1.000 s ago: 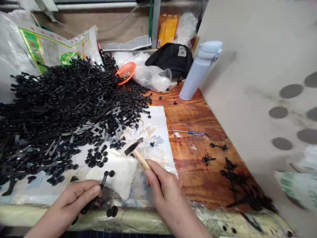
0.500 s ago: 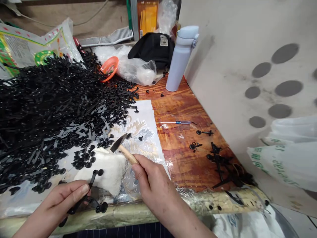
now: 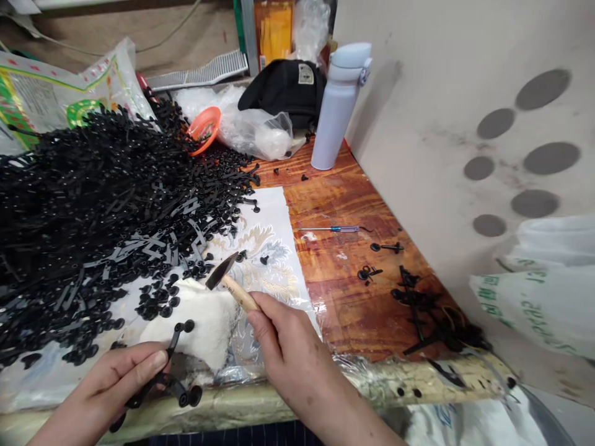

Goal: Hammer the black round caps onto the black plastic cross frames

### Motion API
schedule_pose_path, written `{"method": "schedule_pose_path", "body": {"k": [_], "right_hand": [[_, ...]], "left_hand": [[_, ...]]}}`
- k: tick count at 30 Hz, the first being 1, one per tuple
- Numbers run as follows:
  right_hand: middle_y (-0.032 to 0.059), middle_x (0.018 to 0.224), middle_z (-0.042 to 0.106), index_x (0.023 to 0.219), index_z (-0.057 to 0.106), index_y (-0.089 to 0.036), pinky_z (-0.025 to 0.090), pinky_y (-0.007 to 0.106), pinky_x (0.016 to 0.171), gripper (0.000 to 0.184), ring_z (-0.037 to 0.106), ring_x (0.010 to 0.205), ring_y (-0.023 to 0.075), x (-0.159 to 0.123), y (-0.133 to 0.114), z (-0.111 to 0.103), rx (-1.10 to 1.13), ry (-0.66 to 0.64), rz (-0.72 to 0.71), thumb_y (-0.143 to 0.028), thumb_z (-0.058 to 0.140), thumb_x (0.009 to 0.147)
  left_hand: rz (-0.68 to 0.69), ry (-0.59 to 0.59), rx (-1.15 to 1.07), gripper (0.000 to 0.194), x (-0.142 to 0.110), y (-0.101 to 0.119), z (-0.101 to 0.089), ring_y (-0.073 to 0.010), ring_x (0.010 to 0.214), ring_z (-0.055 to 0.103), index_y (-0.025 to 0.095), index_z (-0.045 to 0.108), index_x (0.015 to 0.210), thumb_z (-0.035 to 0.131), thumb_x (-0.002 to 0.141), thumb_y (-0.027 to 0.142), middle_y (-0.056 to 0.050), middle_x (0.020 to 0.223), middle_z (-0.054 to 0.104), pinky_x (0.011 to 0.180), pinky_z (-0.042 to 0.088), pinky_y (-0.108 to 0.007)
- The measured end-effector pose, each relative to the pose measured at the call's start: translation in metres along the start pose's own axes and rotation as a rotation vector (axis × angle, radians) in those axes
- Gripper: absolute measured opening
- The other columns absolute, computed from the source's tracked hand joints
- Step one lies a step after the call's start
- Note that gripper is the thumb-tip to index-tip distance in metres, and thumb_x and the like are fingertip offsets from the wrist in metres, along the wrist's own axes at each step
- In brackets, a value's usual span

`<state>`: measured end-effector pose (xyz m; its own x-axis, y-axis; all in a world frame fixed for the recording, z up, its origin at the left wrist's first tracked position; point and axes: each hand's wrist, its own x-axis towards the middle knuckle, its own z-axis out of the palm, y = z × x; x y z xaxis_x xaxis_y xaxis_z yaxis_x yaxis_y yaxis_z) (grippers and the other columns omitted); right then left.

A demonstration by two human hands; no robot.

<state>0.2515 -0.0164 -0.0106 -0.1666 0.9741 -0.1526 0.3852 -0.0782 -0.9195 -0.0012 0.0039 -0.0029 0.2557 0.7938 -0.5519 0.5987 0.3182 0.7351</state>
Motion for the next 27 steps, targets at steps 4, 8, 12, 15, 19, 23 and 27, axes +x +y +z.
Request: {"method": "schedule_pose_path", "body": {"k": [4, 8, 12, 15, 19, 23, 27], "right_hand": [[-0.0042, 0.067, 0.047, 0.089, 0.052, -0.021, 0.033, 0.026, 0.056, 0.021, 0.045, 0.06, 0.0125, -0.001, 0.0, -0.001, -0.011, 0.001, 0.005, -0.032, 0.036, 0.099], [-0.0041, 0.067, 0.047, 0.088, 0.051, -0.021, 0.033, 0.026, 0.057, 0.021, 0.046, 0.061, 0.0125, 0.0, -0.001, -0.001, -0.004, 0.005, -0.001, -0.031, 0.036, 0.099], [-0.0038, 0.067, 0.048, 0.087, 0.051, -0.021, 0.034, 0.026, 0.056, 0.022, 0.046, 0.06, 0.0124, 0.0, -0.001, -0.001, -0.002, 0.008, -0.003, -0.031, 0.036, 0.099], [-0.0031, 0.068, 0.049, 0.089, 0.053, -0.02, 0.034, 0.026, 0.057, 0.023, 0.046, 0.061, 0.0125, 0.0, -0.001, 0.0, -0.009, 0.013, -0.012, -0.032, 0.036, 0.099], [-0.0029, 0.068, 0.049, 0.093, 0.054, -0.02, 0.035, 0.026, 0.057, 0.022, 0.047, 0.061, 0.0126, 0.0, 0.001, 0.0, -0.002, 0.005, -0.013, -0.031, 0.036, 0.099], [-0.0026, 0.07, 0.051, 0.095, 0.055, -0.021, 0.036, 0.026, 0.057, 0.022, 0.047, 0.062, 0.0128, 0.0, 0.001, 0.0, 0.009, 0.009, -0.023, -0.031, 0.036, 0.099], [-0.003, 0.069, 0.05, 0.091, 0.054, -0.021, 0.036, 0.026, 0.056, 0.023, 0.047, 0.061, 0.0125, 0.0, 0.001, 0.0, 0.012, 0.01, -0.021, -0.031, 0.036, 0.099]], "left_hand": [[-0.024, -0.019, -0.048, 0.046, 0.0, 0.002, 0.001, -0.0138, 0.053, 0.037, 0.019, 0.052, 0.055, 0.047, 0.082, 0.055, 0.003, 0.055, 0.046, 0.052, 0.032, -0.025], [-0.098, 0.055, -0.158, 0.042, -0.003, 0.012, 0.004, -0.0124, 0.051, 0.031, 0.02, 0.05, 0.053, 0.052, 0.079, 0.053, 0.004, 0.053, 0.042, 0.053, 0.032, -0.025], [-0.127, 0.092, -0.206, 0.04, -0.006, 0.017, 0.004, -0.0129, 0.053, 0.033, 0.02, 0.048, 0.052, 0.056, 0.076, 0.051, 0.004, 0.054, 0.042, 0.051, 0.029, -0.025], [-0.107, 0.027, -0.171, 0.043, -0.004, 0.009, 0.002, -0.0132, 0.053, 0.034, 0.019, 0.049, 0.054, 0.053, 0.078, 0.055, 0.003, 0.055, 0.043, 0.051, 0.029, -0.025], [-0.058, -0.032, -0.11, 0.046, 0.001, -0.003, -0.001, -0.0137, 0.055, 0.037, 0.019, 0.052, 0.058, 0.048, 0.082, 0.057, 0.003, 0.056, 0.044, 0.052, 0.03, -0.025], [-0.024, -0.061, -0.061, 0.047, 0.0, -0.006, -0.001, -0.014, 0.055, 0.038, 0.019, 0.052, 0.059, 0.044, 0.085, 0.057, 0.003, 0.056, 0.044, 0.054, 0.032, -0.025], [-0.017, -0.016, 0.019, 0.047, -0.001, -0.006, 0.0, -0.0146, 0.058, 0.039, 0.019, 0.049, 0.058, 0.042, 0.086, 0.056, 0.003, 0.058, 0.042, 0.055, 0.031, -0.025]]}}
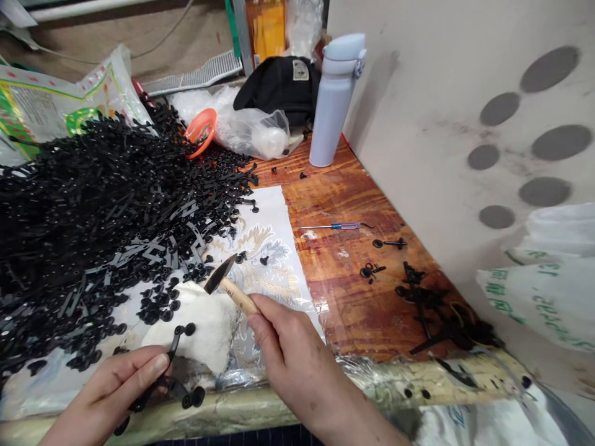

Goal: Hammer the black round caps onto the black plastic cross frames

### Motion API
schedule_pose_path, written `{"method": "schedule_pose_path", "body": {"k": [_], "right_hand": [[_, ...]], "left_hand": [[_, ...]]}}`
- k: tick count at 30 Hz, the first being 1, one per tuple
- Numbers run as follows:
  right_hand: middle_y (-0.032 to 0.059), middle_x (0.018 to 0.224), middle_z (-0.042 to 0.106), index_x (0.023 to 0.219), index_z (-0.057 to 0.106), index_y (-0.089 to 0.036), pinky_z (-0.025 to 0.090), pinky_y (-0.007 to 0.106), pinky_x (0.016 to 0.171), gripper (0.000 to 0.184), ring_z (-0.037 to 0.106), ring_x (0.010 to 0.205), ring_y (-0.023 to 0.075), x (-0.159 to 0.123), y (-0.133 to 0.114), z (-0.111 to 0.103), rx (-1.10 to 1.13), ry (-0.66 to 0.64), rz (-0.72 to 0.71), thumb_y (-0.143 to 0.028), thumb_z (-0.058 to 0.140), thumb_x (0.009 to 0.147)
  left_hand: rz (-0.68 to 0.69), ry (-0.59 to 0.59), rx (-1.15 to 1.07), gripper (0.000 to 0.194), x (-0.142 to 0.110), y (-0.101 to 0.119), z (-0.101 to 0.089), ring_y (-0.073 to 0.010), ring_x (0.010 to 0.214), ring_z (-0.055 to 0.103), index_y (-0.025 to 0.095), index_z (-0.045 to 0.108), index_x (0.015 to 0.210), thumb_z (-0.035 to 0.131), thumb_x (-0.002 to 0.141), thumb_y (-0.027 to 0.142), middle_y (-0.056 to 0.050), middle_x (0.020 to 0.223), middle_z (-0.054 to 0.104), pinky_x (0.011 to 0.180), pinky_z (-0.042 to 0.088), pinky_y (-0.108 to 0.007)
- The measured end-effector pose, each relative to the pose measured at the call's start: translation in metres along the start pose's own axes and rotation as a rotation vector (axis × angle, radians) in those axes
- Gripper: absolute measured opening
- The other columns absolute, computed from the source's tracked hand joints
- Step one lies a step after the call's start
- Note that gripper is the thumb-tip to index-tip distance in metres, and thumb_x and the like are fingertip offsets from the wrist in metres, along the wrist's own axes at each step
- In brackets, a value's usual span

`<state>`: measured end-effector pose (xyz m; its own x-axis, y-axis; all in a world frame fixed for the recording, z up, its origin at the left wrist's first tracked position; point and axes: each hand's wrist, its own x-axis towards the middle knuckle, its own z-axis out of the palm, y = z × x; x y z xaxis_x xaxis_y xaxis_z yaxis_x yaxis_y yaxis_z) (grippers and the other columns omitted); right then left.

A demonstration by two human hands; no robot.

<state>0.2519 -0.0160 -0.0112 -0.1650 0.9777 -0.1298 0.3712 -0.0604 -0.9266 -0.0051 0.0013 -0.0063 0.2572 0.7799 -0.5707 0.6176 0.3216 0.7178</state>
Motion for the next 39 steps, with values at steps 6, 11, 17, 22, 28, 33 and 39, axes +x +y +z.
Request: {"method": "schedule_pose_path", "body": {"k": [6, 11, 17, 22, 28, 33, 39], "right_hand": [[0.0007, 0.08, 0.062, 0.106, 0.058, -0.023, 0.045, 0.027, 0.063, 0.02, 0.058, 0.07, 0.0151, -0.005, 0.001, 0.003, -0.035, 0.041, -0.076, -0.027, 0.039, 0.098], [0.0072, 0.108, 0.067, 0.133, 0.048, -0.026, 0.053, 0.034, 0.077, 0.038, 0.065, 0.088, 0.0207, -0.009, -0.004, 0.005, -0.183, -0.012, -0.208, -0.025, 0.04, 0.096], [0.0089, 0.107, 0.069, 0.142, 0.041, -0.03, 0.059, 0.04, 0.069, 0.05, 0.068, 0.081, 0.0251, -0.01, -0.018, -0.001, -0.402, -0.069, -0.321, -0.019, 0.041, 0.093], [0.0077, 0.103, 0.07, 0.147, 0.029, -0.036, 0.058, 0.034, 0.061, 0.055, 0.069, 0.077, 0.0245, -0.011, -0.023, -0.003, -0.345, 0.042, -0.425, -0.021, 0.04, 0.095], [0.0086, 0.103, 0.071, 0.145, 0.035, -0.032, 0.06, 0.035, 0.061, 0.055, 0.07, 0.072, 0.0247, -0.007, -0.02, 0.001, -0.553, -0.143, -0.338, -0.021, 0.043, 0.093], [0.0089, 0.111, 0.069, 0.146, 0.034, -0.031, 0.06, 0.036, 0.069, 0.054, 0.07, 0.083, 0.0256, -0.006, -0.023, 0.002, -0.46, -0.082, -0.358, -0.02, 0.041, 0.093], [0.0078, 0.115, 0.068, 0.144, 0.038, -0.034, 0.06, 0.039, 0.071, 0.054, 0.07, 0.084, 0.027, -0.01, -0.02, 0.004, -0.531, -0.1, -0.317, -0.023, 0.047, 0.092]], "left_hand": [[-0.004, -0.019, 0.063, 0.047, 0.002, 0.004, 0.0, -0.0146, 0.056, 0.038, 0.02, 0.046, 0.056, 0.04, 0.086, 0.055, 0.003, 0.056, 0.04, 0.054, 0.03, -0.025], [-0.038, -0.075, 0.01, 0.044, 0.004, 0.015, -0.001, -0.015, 0.056, 0.038, 0.02, 0.045, 0.057, 0.041, 0.085, 0.054, 0.003, 0.057, 0.041, 0.055, 0.031, -0.026], [-0.041, -0.103, -0.039, 0.039, 0.004, 0.017, -0.001, -0.0145, 0.055, 0.036, 0.022, 0.039, 0.055, 0.041, 0.084, 0.049, 0.005, 0.054, 0.037, 0.054, 0.029, -0.026], [-0.034, -0.105, -0.03, 0.037, 0.006, 0.014, -0.004, -0.0146, 0.055, 0.038, 0.021, 0.043, 0.056, 0.041, 0.083, 0.046, 0.004, 0.054, 0.042, 0.054, 0.027, -0.027], [-0.028, -0.107, -0.088, 0.035, 0.006, 0.013, -0.003, -0.0141, 0.053, 0.036, 0.023, 0.039, 0.055, 0.042, 0.081, 0.046, 0.005, 0.053, 0.039, 0.053, 0.027, -0.026], [-0.025, -0.093, -0.037, 0.034, 0.007, 0.013, -0.003, -0.0138, 0.053, 0.036, 0.022, 0.04, 0.054, 0.041, 0.081, 0.043, 0.004, 0.053, 0.039, 0.052, 0.025, -0.026], [-0.034, -0.101, -0.079, 0.034, 0.008, 0.007, -0.002, -0.0139, 0.053, 0.034, 0.023, 0.036, 0.054, 0.042, 0.08, 0.045, 0.005, 0.053, 0.036, 0.052, 0.025, -0.027]]}}
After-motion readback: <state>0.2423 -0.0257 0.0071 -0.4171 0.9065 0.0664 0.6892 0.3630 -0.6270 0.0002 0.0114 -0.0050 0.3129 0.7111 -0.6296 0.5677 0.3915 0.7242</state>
